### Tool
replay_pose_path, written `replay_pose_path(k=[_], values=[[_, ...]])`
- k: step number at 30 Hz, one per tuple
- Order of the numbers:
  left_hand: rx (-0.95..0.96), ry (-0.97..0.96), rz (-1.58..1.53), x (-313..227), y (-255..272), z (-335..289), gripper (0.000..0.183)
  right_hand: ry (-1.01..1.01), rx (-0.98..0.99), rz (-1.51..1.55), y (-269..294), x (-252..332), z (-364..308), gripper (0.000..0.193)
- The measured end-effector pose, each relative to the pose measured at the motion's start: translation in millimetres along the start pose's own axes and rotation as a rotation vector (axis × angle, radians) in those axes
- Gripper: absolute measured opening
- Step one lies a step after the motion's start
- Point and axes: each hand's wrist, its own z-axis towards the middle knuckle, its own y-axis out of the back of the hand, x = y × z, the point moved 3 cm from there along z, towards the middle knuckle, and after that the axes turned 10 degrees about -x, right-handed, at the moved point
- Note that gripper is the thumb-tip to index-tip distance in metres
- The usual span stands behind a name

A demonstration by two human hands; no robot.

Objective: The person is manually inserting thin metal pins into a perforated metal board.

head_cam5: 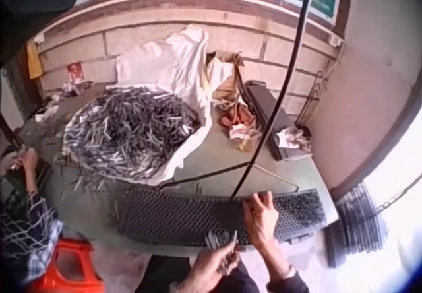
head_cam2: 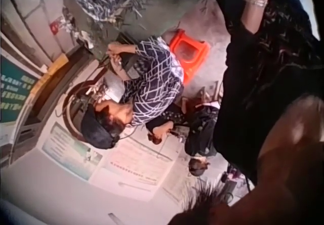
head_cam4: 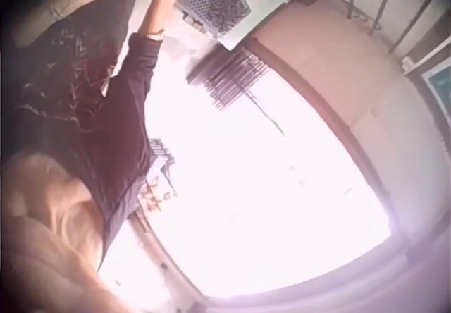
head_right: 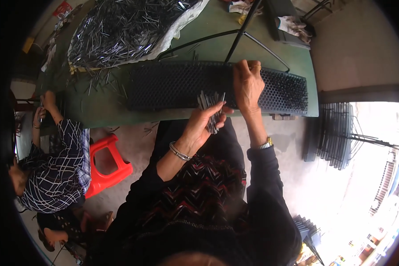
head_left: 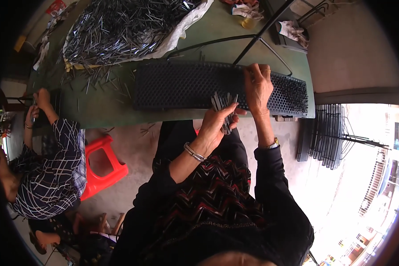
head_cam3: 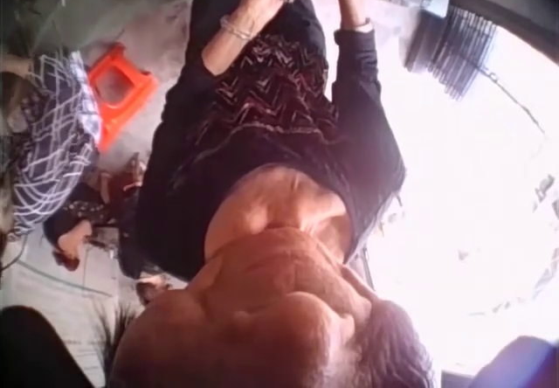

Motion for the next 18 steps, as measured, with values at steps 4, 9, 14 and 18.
replay_pose_path(k=[4,9,14,18], values=[[-0.017,-0.013,0.001,-5,-2,3,0.015,-0.045,0.036,0.010,4,8,5,0.015],[-0.043,-0.042,0.045,-9,2,4,0.016,-0.314,0.614,0.321,26,1,-1,0.018],[-0.024,-0.047,0.100,-3,5,9,0.020,-0.622,0.798,0.703,34,5,-20,0.018],[-0.028,-0.043,0.135,1,6,6,0.023,-0.543,0.850,0.669,42,6,-17,0.015]])
